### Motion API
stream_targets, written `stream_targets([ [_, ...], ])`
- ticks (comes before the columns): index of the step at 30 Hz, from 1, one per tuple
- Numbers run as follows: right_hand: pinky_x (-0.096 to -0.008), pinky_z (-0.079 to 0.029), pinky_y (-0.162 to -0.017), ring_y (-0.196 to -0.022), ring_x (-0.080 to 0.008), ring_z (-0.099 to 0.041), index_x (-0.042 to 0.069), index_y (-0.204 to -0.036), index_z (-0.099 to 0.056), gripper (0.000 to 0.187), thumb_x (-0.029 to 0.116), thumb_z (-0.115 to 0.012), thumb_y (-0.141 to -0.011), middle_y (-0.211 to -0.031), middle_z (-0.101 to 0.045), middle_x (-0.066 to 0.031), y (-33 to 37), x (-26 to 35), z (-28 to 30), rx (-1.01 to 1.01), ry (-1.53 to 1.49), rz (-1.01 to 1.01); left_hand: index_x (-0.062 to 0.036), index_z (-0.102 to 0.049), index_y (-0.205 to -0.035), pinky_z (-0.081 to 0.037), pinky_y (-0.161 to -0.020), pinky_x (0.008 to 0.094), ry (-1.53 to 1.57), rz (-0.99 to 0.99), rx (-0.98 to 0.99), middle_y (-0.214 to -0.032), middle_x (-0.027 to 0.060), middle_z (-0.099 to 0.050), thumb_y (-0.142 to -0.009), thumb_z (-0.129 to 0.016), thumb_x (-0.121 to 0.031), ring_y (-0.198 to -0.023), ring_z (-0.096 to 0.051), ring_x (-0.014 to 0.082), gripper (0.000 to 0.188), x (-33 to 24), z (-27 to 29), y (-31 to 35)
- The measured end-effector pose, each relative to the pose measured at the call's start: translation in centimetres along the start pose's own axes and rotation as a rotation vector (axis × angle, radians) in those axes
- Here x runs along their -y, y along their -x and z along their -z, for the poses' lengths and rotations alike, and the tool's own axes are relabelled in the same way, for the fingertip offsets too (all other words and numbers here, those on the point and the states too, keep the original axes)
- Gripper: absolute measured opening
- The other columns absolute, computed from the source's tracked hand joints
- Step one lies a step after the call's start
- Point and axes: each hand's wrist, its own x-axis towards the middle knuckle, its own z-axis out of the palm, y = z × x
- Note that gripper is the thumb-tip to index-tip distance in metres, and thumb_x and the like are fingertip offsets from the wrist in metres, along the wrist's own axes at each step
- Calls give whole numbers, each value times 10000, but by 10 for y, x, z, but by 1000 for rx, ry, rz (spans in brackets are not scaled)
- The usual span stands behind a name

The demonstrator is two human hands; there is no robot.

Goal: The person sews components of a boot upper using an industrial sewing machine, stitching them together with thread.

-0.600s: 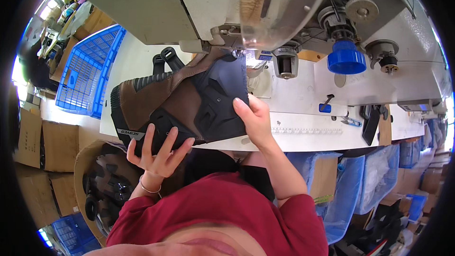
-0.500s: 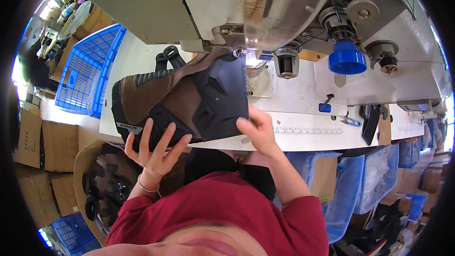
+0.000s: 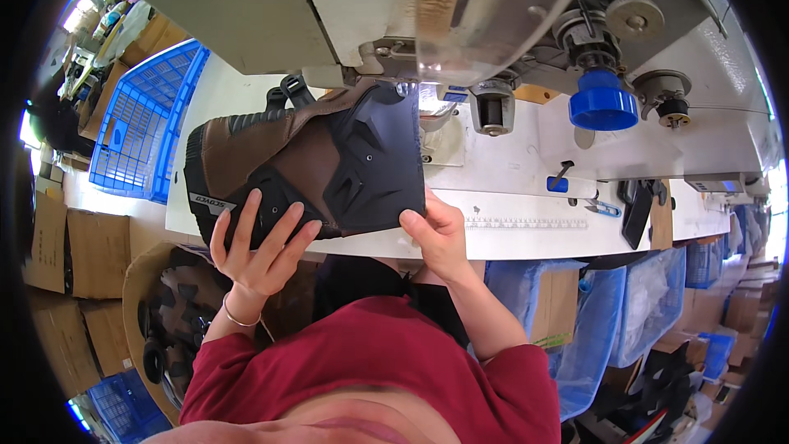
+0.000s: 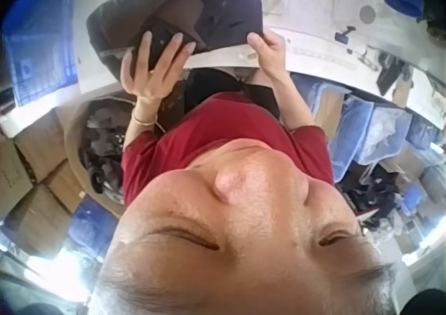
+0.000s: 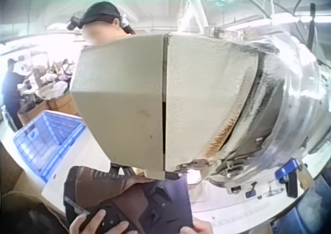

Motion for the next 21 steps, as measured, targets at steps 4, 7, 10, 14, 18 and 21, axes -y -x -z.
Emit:
stream_targets([
  [4,-239,-372,-786,-945,-119,-470,-65,-892,-611,112,31,-557,-876,-1139,-523,-84,-11,7,-8,-23,29,85,-328,-702,-993,-354,-993,385,13,-15,22,-1072,-117,-668,-815,-636,-281,-1019,-635,233,196,5,-1,-11],
  [7,-237,-372,-802,-987,-117,-460,-65,-912,-621,123,36,-557,-881,-1171,-511,-86,-18,9,-12,-39,-8,82,-320,-705,-993,-368,-987,392,50,5,39,-1075,-110,-668,-808,-636,-265,-1034,-627,236,205,11,-3,-19],
  [10,-234,-371,-811,-1004,-117,-459,-62,-942,-628,141,48,-560,-886,-1177,-515,-84,-25,10,-13,-36,19,115,-300,-720,-954,-373,-984,391,86,17,24,-1051,-92,-676,-788,-643,-267,-1033,-623,239,186,20,-5,-27],
  [14,-244,-363,-861,-1015,-115,-469,-68,-998,-615,175,59,-554,-894,-1183,-531,-76,-35,10,-21,-59,57,107,-275,-723,-882,-377,-975,380,136,27,-16,-1020,-83,-685,-732,-710,-241,-1020,-626,234,155,30,-15,-39],
  [18,-258,-365,-860,-970,-126,-472,-40,-961,-619,162,104,-576,-899,-1016,-562,-40,-46,12,-28,-111,191,177,-260,-716,-855,-391,-948,366,192,11,-27,-1028,-78,-687,-696,-730,-248,-1041,-617,222,160,47,-29,-51],
  [21,-275,-375,-863,-968,-156,-483,-13,-890,-624,144,130,-605,-892,-922,-570,-28,-49,17,-28,-120,375,202,-249,-722,-872,-409,-927,367,199,5,-9,-1024,-70,-688,-663,-726,-259,-1035,-618,214,210,56,-35,-59],
])
